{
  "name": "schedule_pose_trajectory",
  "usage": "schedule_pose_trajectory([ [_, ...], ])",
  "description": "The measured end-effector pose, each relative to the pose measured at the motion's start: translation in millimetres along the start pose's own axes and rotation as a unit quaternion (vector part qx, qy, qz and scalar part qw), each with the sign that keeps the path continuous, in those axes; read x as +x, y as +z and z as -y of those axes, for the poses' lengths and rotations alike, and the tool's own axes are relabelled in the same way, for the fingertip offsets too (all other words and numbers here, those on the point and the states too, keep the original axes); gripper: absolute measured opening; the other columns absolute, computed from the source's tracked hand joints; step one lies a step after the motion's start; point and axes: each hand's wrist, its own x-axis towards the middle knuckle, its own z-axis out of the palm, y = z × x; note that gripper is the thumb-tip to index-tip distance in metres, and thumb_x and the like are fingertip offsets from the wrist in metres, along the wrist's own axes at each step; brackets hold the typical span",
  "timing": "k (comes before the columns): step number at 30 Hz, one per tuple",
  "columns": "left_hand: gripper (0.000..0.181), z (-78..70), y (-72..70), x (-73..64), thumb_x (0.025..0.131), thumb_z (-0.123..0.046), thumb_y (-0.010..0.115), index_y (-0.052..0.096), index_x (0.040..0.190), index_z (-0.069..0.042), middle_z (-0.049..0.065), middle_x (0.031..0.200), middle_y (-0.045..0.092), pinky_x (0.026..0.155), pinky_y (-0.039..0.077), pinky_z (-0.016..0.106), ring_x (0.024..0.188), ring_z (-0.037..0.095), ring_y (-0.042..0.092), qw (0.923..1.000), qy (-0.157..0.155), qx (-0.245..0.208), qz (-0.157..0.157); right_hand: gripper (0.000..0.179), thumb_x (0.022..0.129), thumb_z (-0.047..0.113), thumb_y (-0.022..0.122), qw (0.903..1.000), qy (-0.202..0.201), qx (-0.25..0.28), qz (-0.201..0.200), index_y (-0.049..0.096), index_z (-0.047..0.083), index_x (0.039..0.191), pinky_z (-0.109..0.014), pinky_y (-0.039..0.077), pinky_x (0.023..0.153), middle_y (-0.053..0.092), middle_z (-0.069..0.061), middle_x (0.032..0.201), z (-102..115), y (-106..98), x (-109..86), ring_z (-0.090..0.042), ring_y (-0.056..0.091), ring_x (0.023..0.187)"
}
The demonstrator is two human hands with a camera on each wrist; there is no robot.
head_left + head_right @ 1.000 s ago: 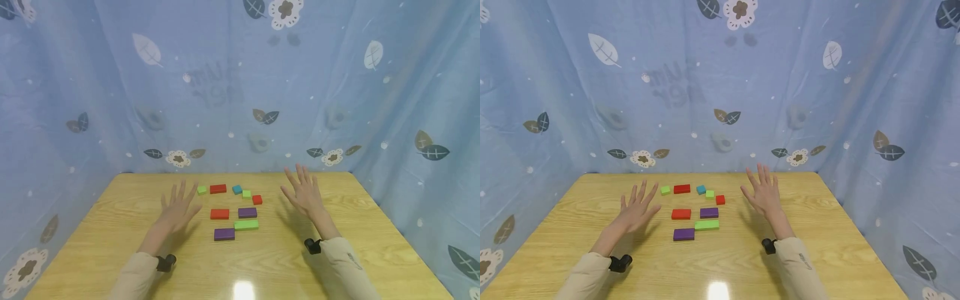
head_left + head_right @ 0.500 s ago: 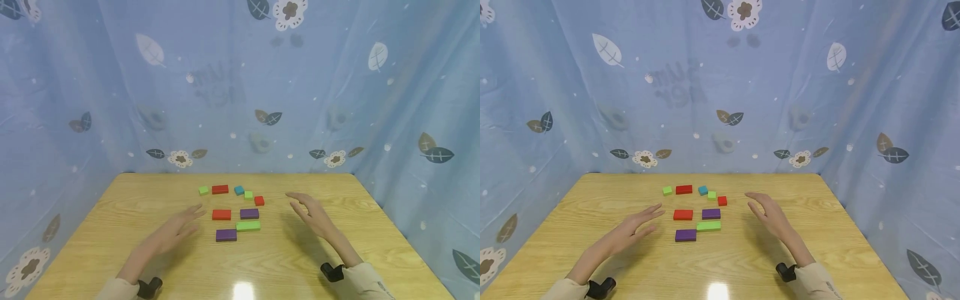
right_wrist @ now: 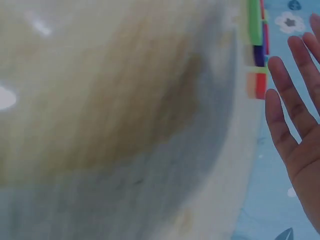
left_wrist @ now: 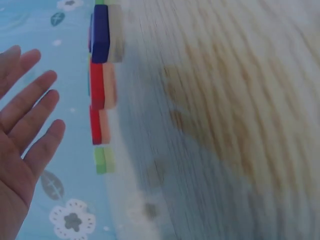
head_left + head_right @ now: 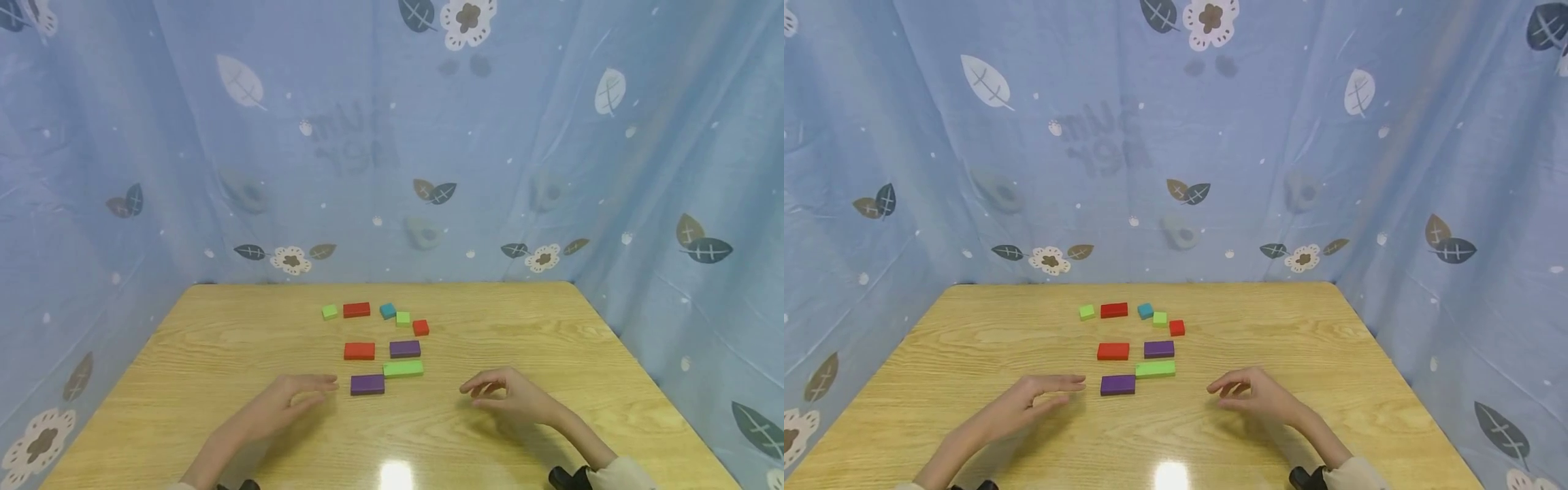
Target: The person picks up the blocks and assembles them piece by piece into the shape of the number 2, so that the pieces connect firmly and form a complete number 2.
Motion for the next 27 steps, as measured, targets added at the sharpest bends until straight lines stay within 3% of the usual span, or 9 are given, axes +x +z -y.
schedule_pose_trajectory([
  [5, 0.03, 1.3, 5.9, 7.2, 0.1, -0.022, 0.051, 0.065, 0.124, -0.01, 0.006, 0.13, 0.06, 0.097, 0.047, 0.043, 0.118, 0.025, 0.056, 0.9998, 0.01, -0.016, -0.007, 0.028, 0.092, 0.011, 0.064, 0.9981, -0.012, 0.044, 0.042, 0.064, -0.004, 0.115, -0.032, 0.056, 0.079, 0.068, -0.018, 0.109, -9.8, 5.5, -7.3, -0.026, 0.067, 0.093],
  [8, 0.027, 0.9, 10.8, 16.1, 0.098, -0.018, 0.056, 0.067, 0.12, -0.009, 0.007, 0.125, 0.063, 0.093, 0.049, 0.042, 0.115, 0.025, 0.059, 0.9993, 0.005, -0.018, -0.034, 0.03, 0.091, 0.011, 0.065, 0.9966, -0.006, 0.062, 0.053, 0.063, -0.006, 0.115, -0.031, 0.056, 0.08, 0.067, -0.02, 0.11, -11.7, 6.4, -9.2, -0.024, 0.067, 0.095],
  [11, 0.025, 0.6, 17.4, 27.7, 0.093, -0.013, 0.062, 0.068, 0.116, -0.006, 0.009, 0.121, 0.065, 0.092, 0.049, 0.045, 0.112, 0.028, 0.06, 0.9976, 0.002, 0.015, -0.068, 0.032, 0.091, 0.014, 0.065, 0.9965, 0.004, 0.062, 0.056, 0.062, -0.006, 0.117, -0.03, 0.055, 0.081, 0.066, -0.019, 0.112, -12.1, 6.5, -10.0, -0.022, 0.066, 0.097],
  [14, 0.029, 1.9, 24.1, 38.9, 0.089, -0.011, 0.067, 0.067, 0.117, -0.003, 0.011, 0.12, 0.065, 0.095, 0.047, 0.046, 0.112, 0.029, 0.06, 0.9949, -0.006, 0.059, -0.081, 0.034, 0.092, 0.013, 0.064, 0.9962, 0.015, 0.063, 0.058, 0.061, -0.006, 0.119, -0.03, 0.054, 0.083, 0.066, -0.019, 0.114, -11.6, 7.0, -10.3, -0.021, 0.065, 0.1],
  [23, 0.032, 5.6, 31.9, 61.7, 0.081, -0.007, 0.074, 0.068, 0.11, 0.002, 0.012, 0.107, 0.069, 0.088, 0.052, 0.041, 0.101, 0.027, 0.064, 0.9937, -0.006, 0.1, -0.051, 0.035, 0.09, 0.01, 0.066, 0.9937, 0.021, 0.086, 0.069, 0.06, -0.005, 0.122, -0.032, 0.051, 0.089, 0.065, -0.017, 0.117, -13.0, 9.4, -12.8, -0.021, 0.062, 0.107],
  [27, 0.031, 4.2, 33.6, 66.0, 0.079, -0.009, 0.076, 0.069, 0.107, 0.002, 0.011, 0.104, 0.07, 0.085, 0.054, 0.037, 0.097, 0.026, 0.065, 0.9947, -0.026, 0.094, -0.033, 0.038, 0.087, 0.01, 0.069, 0.9926, 0.009, 0.098, 0.071, 0.06, -0.005, 0.121, -0.03, 0.05, 0.092, 0.064, -0.017, 0.118, -19.2, 9.7, -15.5, -0.019, 0.061, 0.109],
])
